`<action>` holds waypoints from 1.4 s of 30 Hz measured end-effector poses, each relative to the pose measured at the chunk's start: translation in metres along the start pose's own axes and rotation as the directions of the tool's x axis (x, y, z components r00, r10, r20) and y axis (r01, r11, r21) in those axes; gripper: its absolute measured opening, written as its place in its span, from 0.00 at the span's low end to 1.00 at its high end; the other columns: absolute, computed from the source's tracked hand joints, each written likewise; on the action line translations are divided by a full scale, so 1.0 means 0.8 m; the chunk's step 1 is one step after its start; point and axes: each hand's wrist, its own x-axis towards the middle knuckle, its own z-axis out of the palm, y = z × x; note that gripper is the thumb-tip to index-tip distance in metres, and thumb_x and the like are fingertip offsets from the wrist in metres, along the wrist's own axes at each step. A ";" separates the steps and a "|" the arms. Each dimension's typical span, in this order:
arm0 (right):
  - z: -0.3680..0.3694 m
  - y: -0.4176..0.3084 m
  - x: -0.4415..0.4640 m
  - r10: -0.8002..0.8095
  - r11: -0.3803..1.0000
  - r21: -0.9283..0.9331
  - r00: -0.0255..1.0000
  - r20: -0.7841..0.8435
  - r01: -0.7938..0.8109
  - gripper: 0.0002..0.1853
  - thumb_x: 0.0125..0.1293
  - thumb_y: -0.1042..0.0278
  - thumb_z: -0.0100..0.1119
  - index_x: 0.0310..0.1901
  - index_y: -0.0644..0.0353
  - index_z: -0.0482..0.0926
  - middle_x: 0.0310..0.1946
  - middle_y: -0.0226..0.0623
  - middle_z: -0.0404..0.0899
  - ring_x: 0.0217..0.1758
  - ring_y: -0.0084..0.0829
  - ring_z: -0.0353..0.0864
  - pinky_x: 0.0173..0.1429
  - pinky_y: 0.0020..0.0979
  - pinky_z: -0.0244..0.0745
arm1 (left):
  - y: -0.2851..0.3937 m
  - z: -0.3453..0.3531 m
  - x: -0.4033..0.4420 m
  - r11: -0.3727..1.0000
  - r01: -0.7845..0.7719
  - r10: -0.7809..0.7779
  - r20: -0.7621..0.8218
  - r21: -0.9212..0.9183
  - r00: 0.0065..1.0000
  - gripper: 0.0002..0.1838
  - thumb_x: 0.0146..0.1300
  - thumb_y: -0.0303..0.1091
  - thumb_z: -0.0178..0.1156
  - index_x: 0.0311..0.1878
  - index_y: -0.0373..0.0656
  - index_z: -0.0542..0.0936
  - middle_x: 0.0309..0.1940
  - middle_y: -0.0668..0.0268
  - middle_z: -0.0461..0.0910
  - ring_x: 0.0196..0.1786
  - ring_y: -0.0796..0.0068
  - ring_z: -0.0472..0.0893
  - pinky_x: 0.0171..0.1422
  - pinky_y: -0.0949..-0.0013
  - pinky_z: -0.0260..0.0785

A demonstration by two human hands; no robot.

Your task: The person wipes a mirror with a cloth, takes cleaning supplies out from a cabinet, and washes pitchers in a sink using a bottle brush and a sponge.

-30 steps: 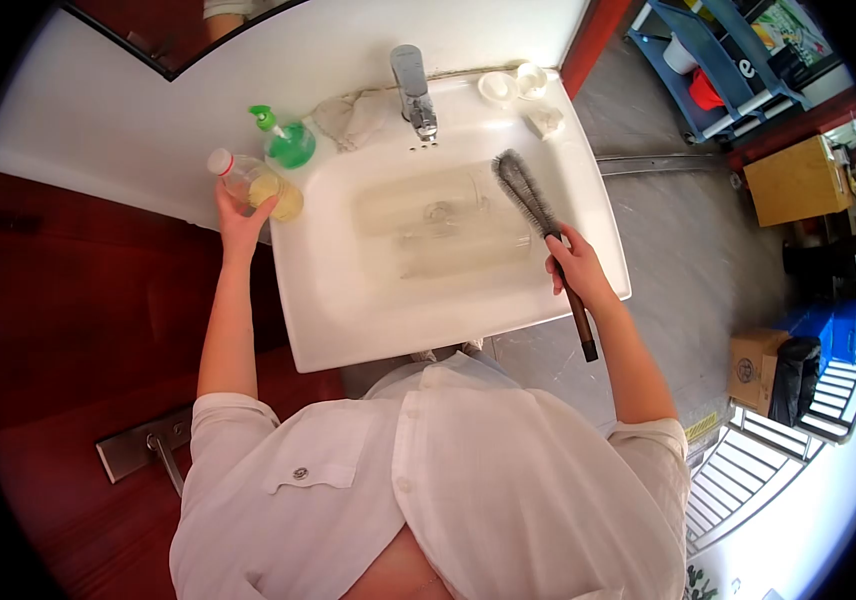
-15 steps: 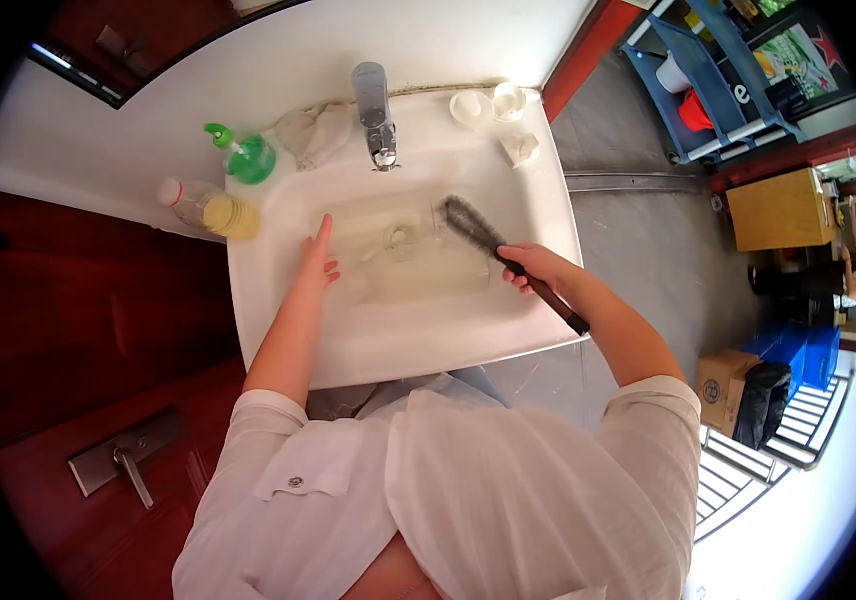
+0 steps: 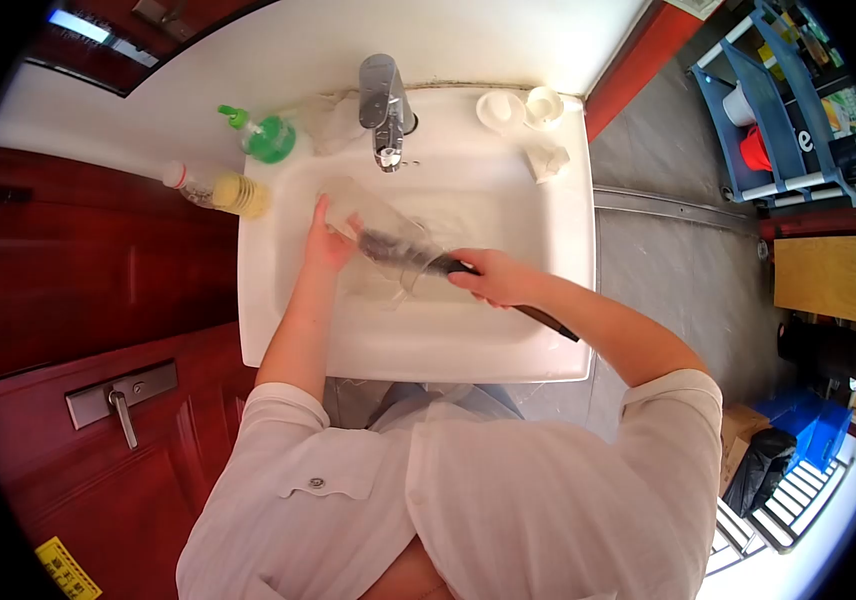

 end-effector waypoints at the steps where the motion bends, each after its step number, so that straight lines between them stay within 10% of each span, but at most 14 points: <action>1: 0.009 -0.013 -0.003 -0.003 0.996 -0.085 0.999 -0.041 0.000 0.21 0.67 0.60 0.46 0.60 0.55 0.64 0.19 0.33 0.70 0.17 0.26 0.70 0.22 0.28 0.67 | 0.000 0.005 -0.006 1.000 -0.012 0.012 0.002 -0.002 1.000 0.38 0.48 0.54 0.68 0.58 0.45 0.64 0.50 0.58 0.67 0.46 0.60 0.72 0.46 0.60 0.70; 4: 0.028 0.003 0.024 -0.474 0.800 -0.495 0.863 -0.175 0.339 0.24 0.65 0.66 0.44 0.63 0.57 0.59 0.24 0.46 0.74 0.24 0.44 0.75 0.30 0.41 0.70 | -0.002 0.026 -0.038 0.990 0.093 -0.090 0.039 -0.101 0.995 0.36 0.52 0.57 0.64 0.56 0.42 0.66 0.49 0.61 0.71 0.50 0.61 0.72 0.51 0.58 0.70; 7: 0.046 -0.039 0.018 -0.446 0.815 -0.486 0.877 -0.179 0.316 0.28 0.62 0.69 0.44 0.64 0.57 0.56 0.29 0.54 0.75 0.32 0.54 0.75 0.39 0.47 0.69 | -0.013 0.049 -0.071 0.992 0.128 -0.127 -0.170 -0.005 0.977 0.35 0.55 0.60 0.59 0.55 0.42 0.67 0.46 0.63 0.73 0.53 0.62 0.72 0.56 0.56 0.68; 14: 0.081 -0.045 0.014 -0.520 0.696 -0.645 0.841 -0.149 0.316 0.30 0.63 0.71 0.45 0.67 0.56 0.51 0.25 0.48 0.74 0.29 0.44 0.77 0.35 0.39 0.73 | -0.042 0.041 -0.106 0.986 0.111 -0.077 0.252 -0.122 0.965 0.36 0.56 0.63 0.55 0.56 0.41 0.66 0.48 0.59 0.71 0.50 0.60 0.72 0.57 0.55 0.66; 16: 0.094 -0.081 -0.018 -0.245 0.891 -0.437 0.943 -0.227 0.126 0.30 0.64 0.69 0.47 0.67 0.58 0.51 0.24 0.41 0.74 0.24 0.32 0.76 0.27 0.32 0.74 | -0.047 0.044 -0.119 0.979 0.102 -0.037 0.339 -0.176 0.940 0.35 0.57 0.63 0.54 0.55 0.41 0.66 0.49 0.59 0.71 0.50 0.59 0.72 0.58 0.54 0.65; 22: 0.115 -0.041 -0.073 -0.221 0.975 -0.055 0.914 -0.341 0.215 0.31 0.64 0.65 0.49 0.67 0.53 0.52 0.23 0.37 0.74 0.20 0.24 0.75 0.25 0.28 0.74 | -0.022 0.043 -0.118 0.951 0.075 0.066 0.435 -0.300 0.898 0.37 0.59 0.62 0.52 0.58 0.38 0.62 0.50 0.57 0.69 0.52 0.57 0.70 0.59 0.51 0.63; 25: 0.125 -0.031 -0.098 -0.051 0.982 -0.188 0.946 -0.321 -0.011 0.27 0.66 0.66 0.47 0.66 0.52 0.56 0.23 0.41 0.76 0.22 0.33 0.77 0.27 0.32 0.73 | -0.017 0.046 -0.119 0.913 0.015 0.108 0.276 -0.407 0.955 0.41 0.57 0.63 0.54 0.61 0.38 0.57 0.49 0.57 0.67 0.52 0.56 0.69 0.58 0.51 0.63; 26: 0.125 0.002 -0.081 -0.382 0.875 -0.448 0.831 -0.405 0.184 0.23 0.68 0.65 0.44 0.65 0.51 0.59 0.23 0.47 0.76 0.25 0.44 0.77 0.29 0.39 0.71 | -0.021 0.043 -0.115 0.924 0.012 0.081 0.225 -0.382 0.971 0.40 0.57 0.63 0.54 0.61 0.40 0.58 0.49 0.55 0.68 0.51 0.55 0.70 0.57 0.52 0.64; 29: 0.121 -0.025 -0.043 -0.266 0.878 -0.476 0.885 -0.383 0.057 0.23 0.69 0.61 0.43 0.64 0.50 0.59 0.24 0.51 0.76 0.27 0.51 0.75 0.32 0.45 0.68 | -0.046 0.045 -0.122 0.949 0.039 0.032 0.218 -0.312 0.975 0.39 0.56 0.62 0.55 0.60 0.44 0.58 0.49 0.55 0.68 0.51 0.54 0.71 0.56 0.54 0.66; 34: 0.111 -0.018 -0.028 -0.337 0.766 -0.642 0.858 -0.388 0.010 0.23 0.68 0.60 0.44 0.64 0.46 0.60 0.24 0.49 0.76 0.27 0.49 0.76 0.32 0.45 0.67 | -0.035 0.037 -0.090 0.939 0.044 0.002 0.133 -0.340 0.991 0.37 0.56 0.61 0.56 0.60 0.47 0.59 0.46 0.56 0.69 0.48 0.55 0.71 0.52 0.54 0.68; 39: 0.086 0.011 -0.061 -0.405 0.734 -0.678 0.826 -0.393 0.037 0.24 0.68 0.62 0.46 0.65 0.41 0.59 0.24 0.45 0.76 0.27 0.46 0.76 0.33 0.42 0.68 | -0.020 0.030 -0.074 0.902 -0.430 0.431 0.027 -0.031 0.902 0.44 0.55 0.54 0.62 0.66 0.50 0.48 0.47 0.58 0.69 0.45 0.58 0.73 0.49 0.55 0.69; 42: 0.078 0.036 -0.063 -0.431 0.751 -0.657 0.804 -0.410 0.068 0.25 0.67 0.65 0.48 0.65 0.38 0.59 0.28 0.40 0.76 0.29 0.43 0.76 0.33 0.38 0.70 | 0.006 0.051 -0.114 0.901 -0.425 0.425 0.026 0.089 0.905 0.49 0.54 0.49 0.64 0.69 0.52 0.41 0.51 0.57 0.67 0.46 0.60 0.73 0.50 0.55 0.69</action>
